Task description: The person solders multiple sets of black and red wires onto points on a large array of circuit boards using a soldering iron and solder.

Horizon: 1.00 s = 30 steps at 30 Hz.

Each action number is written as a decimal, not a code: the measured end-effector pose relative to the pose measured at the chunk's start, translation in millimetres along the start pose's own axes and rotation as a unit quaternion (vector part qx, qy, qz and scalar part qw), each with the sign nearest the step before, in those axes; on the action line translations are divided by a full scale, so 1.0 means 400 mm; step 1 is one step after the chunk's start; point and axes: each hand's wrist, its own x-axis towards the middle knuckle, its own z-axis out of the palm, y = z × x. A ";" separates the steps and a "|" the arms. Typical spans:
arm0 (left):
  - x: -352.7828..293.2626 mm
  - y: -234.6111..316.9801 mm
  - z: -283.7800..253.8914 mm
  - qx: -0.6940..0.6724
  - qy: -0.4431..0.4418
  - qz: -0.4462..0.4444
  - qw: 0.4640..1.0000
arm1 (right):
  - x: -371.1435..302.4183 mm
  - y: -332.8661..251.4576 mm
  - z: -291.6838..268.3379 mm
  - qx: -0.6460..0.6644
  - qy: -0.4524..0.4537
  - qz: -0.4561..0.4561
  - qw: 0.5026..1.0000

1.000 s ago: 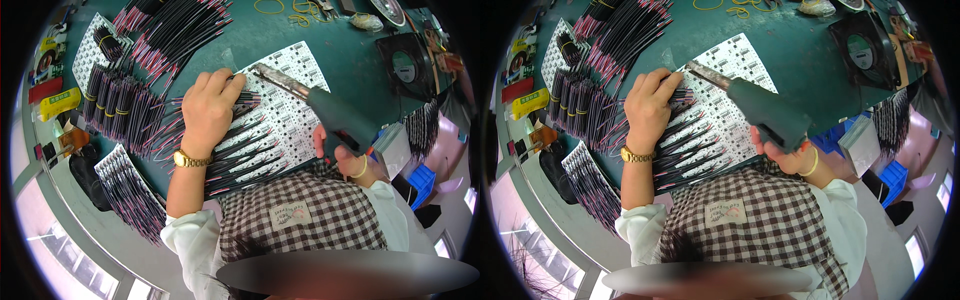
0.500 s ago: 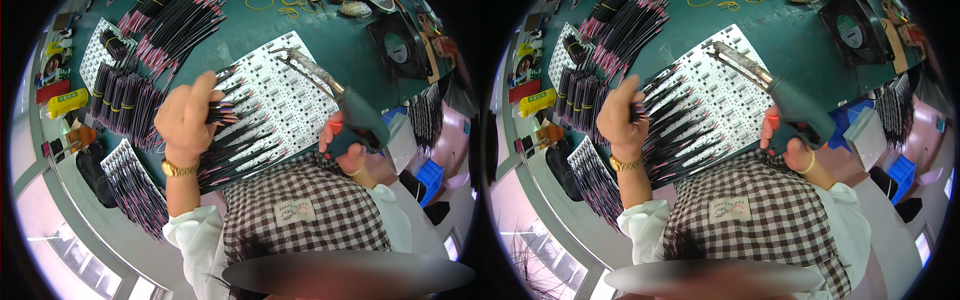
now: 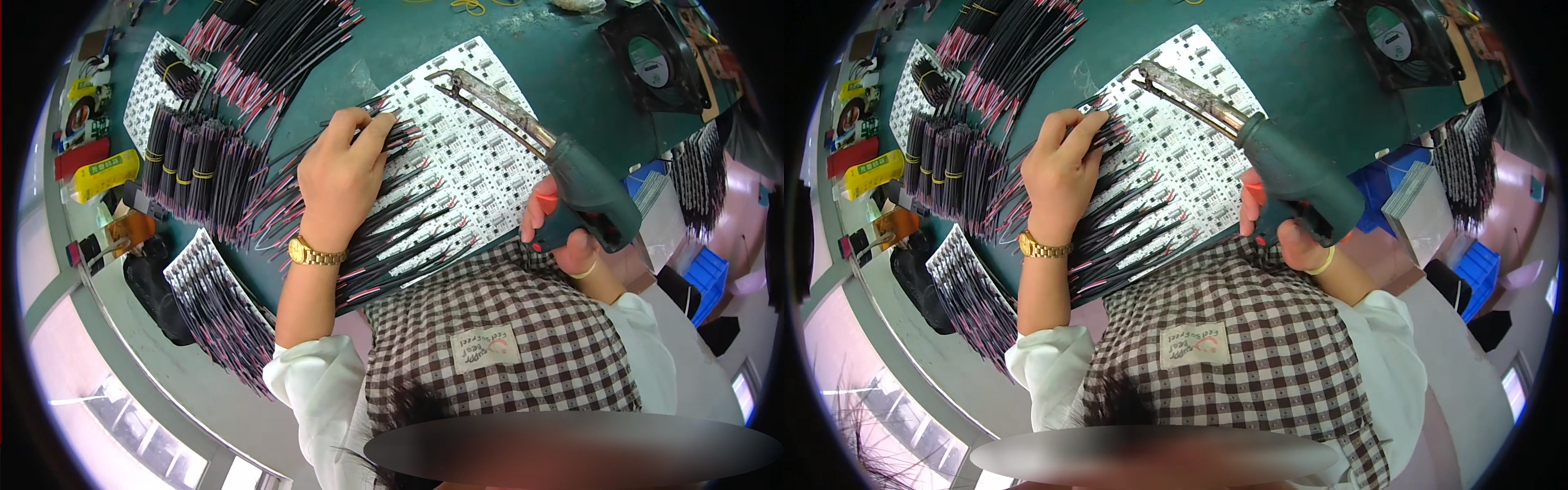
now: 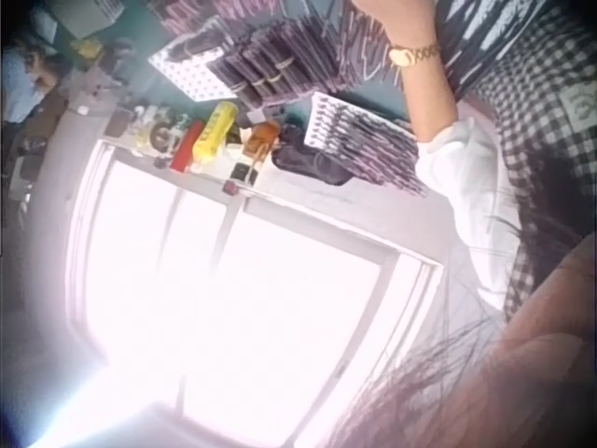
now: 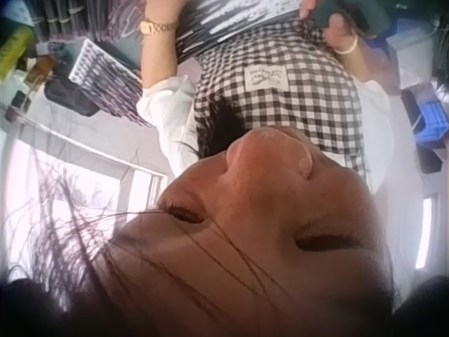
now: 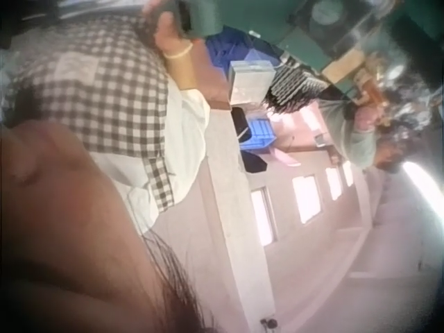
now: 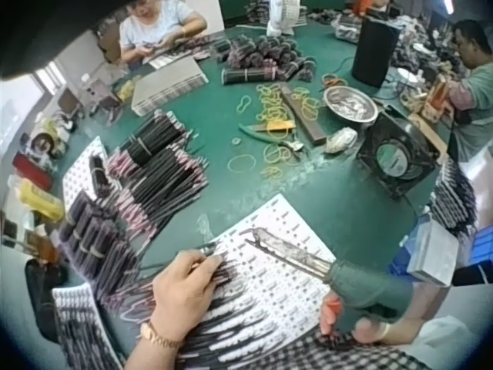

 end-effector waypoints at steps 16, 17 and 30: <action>-0.003 -0.008 0.006 -0.034 -0.044 -0.014 0.998 | 0.014 -0.020 0.019 -0.131 -0.072 0.039 0.988; 0.000 -0.005 0.002 -0.038 -0.053 -0.024 0.998 | 0.013 -0.023 0.019 -0.131 -0.073 0.039 0.988; 0.001 -0.001 0.007 0.008 -0.045 -0.004 0.999 | 0.025 -0.012 0.006 -0.220 -0.110 -0.041 0.968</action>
